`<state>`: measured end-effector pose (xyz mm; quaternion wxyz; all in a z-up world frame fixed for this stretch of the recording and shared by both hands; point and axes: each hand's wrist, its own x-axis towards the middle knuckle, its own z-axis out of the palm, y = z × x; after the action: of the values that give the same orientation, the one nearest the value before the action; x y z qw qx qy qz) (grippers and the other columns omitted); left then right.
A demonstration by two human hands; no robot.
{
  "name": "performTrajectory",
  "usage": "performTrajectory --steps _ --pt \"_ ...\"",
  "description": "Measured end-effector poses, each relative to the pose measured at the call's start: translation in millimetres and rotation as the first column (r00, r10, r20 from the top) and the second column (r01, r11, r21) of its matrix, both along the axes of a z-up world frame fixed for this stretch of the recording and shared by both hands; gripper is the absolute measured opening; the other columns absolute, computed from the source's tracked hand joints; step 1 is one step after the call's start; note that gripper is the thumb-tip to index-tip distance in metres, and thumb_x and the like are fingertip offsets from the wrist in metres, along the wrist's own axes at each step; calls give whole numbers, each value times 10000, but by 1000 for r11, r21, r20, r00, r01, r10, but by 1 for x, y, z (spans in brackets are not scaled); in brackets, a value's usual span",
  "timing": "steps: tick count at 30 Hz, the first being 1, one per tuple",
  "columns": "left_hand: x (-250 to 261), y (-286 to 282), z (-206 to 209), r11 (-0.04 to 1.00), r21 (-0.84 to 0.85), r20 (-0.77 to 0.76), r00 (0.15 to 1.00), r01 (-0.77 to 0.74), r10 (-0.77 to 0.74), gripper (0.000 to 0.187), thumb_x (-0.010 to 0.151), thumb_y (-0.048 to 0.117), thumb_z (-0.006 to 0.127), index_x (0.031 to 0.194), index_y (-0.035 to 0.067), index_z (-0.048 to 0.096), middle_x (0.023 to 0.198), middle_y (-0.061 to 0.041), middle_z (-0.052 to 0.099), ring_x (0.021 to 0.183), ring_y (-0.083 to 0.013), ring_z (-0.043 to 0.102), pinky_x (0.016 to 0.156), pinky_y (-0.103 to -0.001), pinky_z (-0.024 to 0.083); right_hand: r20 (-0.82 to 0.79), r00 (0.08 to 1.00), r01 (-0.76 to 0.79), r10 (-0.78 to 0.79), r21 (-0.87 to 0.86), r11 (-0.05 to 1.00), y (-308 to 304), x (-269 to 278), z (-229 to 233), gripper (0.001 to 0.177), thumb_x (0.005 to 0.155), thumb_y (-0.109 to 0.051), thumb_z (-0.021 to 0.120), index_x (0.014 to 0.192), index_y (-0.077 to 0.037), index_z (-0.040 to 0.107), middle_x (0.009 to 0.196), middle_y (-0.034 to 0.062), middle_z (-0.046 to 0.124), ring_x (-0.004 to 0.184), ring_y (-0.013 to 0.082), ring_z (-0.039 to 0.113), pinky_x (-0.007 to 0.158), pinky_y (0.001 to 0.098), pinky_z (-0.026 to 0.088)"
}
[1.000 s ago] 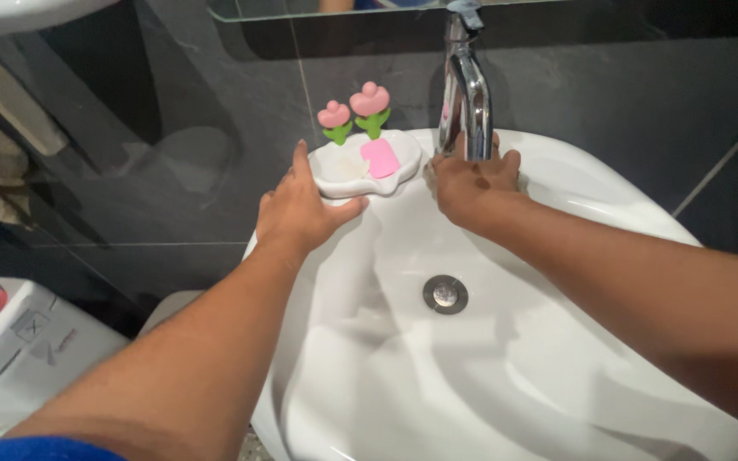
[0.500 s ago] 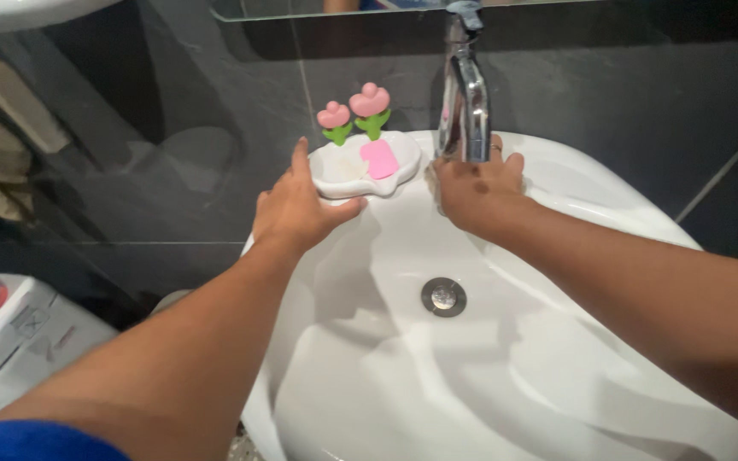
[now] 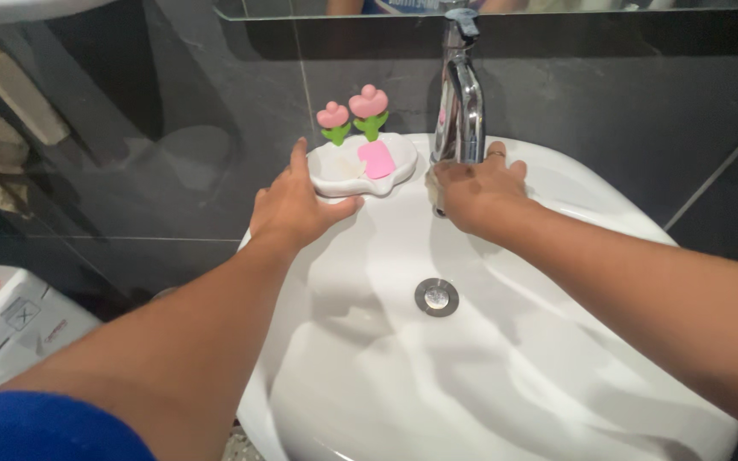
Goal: The person wipes the inside and edges of a bathroom sink with a cloth, scrubs the faucet and drain area, rinses the cloth under running water, and continues wiping the porcelain surfaces.
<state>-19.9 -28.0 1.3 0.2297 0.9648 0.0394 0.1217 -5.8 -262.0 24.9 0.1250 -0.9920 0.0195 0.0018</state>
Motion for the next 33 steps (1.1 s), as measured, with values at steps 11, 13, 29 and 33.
performTrajectory --steps 11,13,29,33 --pt "1 2 -3 1000 9 33 999 23 -23 1259 656 590 858 1583 52 197 1403 -144 589 1312 -273 560 1035 -466 424 105 992 -66 75 -83 994 0 12 -11 357 1015 -352 499 1340 -342 645 1486 160 423 1317 434 369 999 523 359" --pt "2 1 -3 1000 15 25 999 22 -22 1253 665 594 855 1585 58 196 1406 -139 588 1317 -273 555 1040 -481 414 105 992 -59 67 -77 995 -6 8 -13 383 1009 -340 484 1359 -373 636 1485 166 424 1299 435 379 1000 535 365" --pt "3 4 -7 999 42 11 1000 -2 1 1231 695 609 840 1601 80 195 1379 -161 609 1286 -297 579 1042 -446 435 112 971 -172 210 -279 945 -15 24 -15 415 1010 -417 474 1387 -321 619 1427 138 541 1389 481 256 987 656 318" --pt "1 3 -6 999 17 38 999 35 -35 1234 679 596 855 1579 65 200 1393 -132 603 1300 -271 567 1029 -477 413 70 981 -162 182 -233 959 -6 22 -14 402 1056 -446 428 1383 -344 640 1379 115 588 1401 452 328 1048 583 365"
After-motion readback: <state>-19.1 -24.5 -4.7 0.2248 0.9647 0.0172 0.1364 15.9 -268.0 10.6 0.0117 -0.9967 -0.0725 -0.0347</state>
